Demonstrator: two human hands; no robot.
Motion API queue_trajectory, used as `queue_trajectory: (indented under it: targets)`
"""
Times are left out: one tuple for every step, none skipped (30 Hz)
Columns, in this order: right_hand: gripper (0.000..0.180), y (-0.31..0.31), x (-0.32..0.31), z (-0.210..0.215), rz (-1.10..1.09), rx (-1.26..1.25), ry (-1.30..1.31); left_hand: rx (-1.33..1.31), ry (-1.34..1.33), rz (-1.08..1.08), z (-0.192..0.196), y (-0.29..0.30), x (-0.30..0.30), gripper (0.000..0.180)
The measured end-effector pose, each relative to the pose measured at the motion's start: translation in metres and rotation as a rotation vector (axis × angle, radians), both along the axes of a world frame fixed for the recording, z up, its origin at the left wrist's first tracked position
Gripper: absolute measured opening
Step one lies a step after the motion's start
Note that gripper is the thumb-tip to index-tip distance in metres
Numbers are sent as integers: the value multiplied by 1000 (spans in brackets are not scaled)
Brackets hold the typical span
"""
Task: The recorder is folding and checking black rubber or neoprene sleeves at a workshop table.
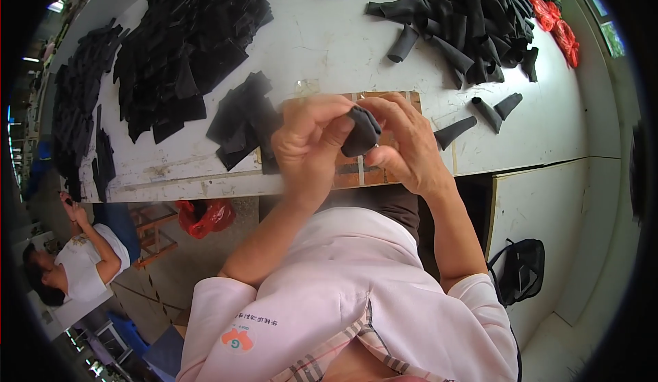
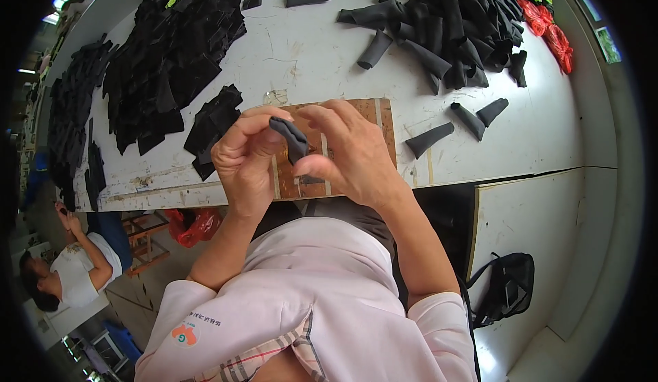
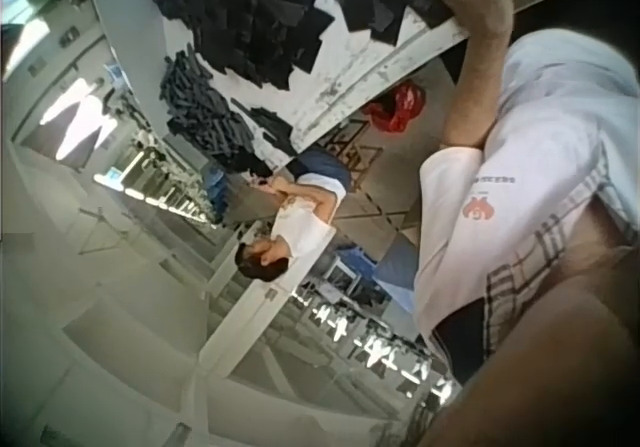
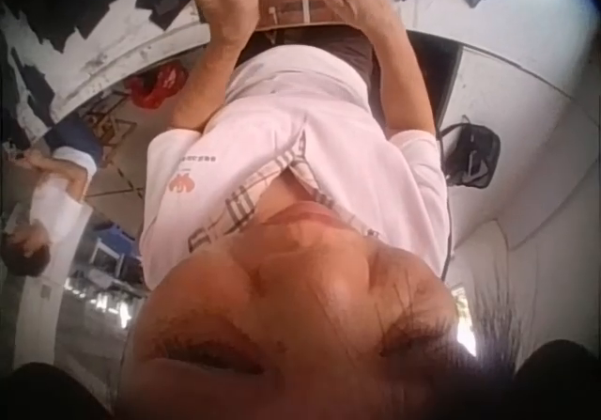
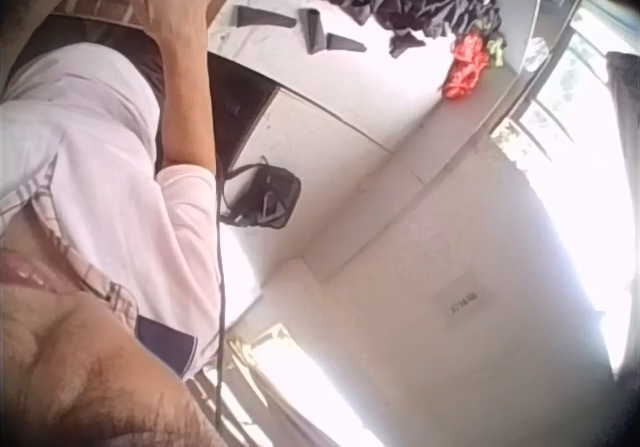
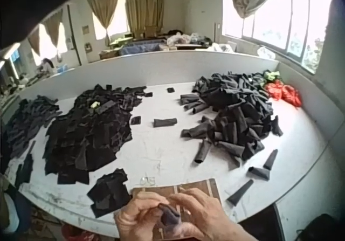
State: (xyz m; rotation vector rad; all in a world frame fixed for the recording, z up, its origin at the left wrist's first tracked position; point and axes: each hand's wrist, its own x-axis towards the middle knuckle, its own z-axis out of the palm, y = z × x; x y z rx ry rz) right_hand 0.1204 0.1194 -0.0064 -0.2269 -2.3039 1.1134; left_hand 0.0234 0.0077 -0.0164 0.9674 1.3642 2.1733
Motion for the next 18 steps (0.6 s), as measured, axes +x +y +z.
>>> queue_trajectory:
  targets:
    - [31,-1,0,11,-5,-2,-4,82,-214,35,2,-3,5,10]
    - [29,-2,-1,19,11,249,-149,137,-285,-12,5,-4,3,10]
    - [29,-2,-2,22,30,498,-295,191,-355,-57,8,-7,0,10]
    - [28,0,-5,16,3,516,-270,165,-355,-58,9,-11,1,11]
    - [28,1,-4,4,-6,518,-267,167,-351,-67,4,-10,3,11]
    - [27,1,-2,-12,3,372,-223,104,-358,-93,-6,-11,5,10]
    - [25,1,-3,-20,20,224,-178,39,-367,-111,-7,-9,6,10]
    - [23,0,-3,-24,-17,208,-149,-3,-333,-143,0,-5,6,11]
    - [23,2,-4,-25,-14,207,-145,-4,-330,-140,3,0,3,11]
    - [21,5,-3,-24,20,142,-123,-64,-188,-155,5,4,-2,11]
    - [18,6,-3,-24,54,77,-101,-124,-47,-169,7,8,-6,12]
    - [18,7,-4,-23,60,76,-98,-134,53,-168,12,11,-10,12]
    - [14,7,-3,-24,94,24,27,-137,50,-165,19,14,-11,12]
    - [10,5,0,-24,126,-31,147,-388,283,-167,27,16,-11,10]
    - [10,2,4,-34,126,-36,141,-637,516,-169,31,17,-10,8]
    - [7,1,2,-43,113,-60,60,-625,321,-231,22,18,-13,12]
    - [4,2,1,-49,98,-84,-21,-620,325,-228,19,19,-14,12]
    - [2,6,1,-50,64,-41,-70,-555,445,-138,18,21,-15,12]
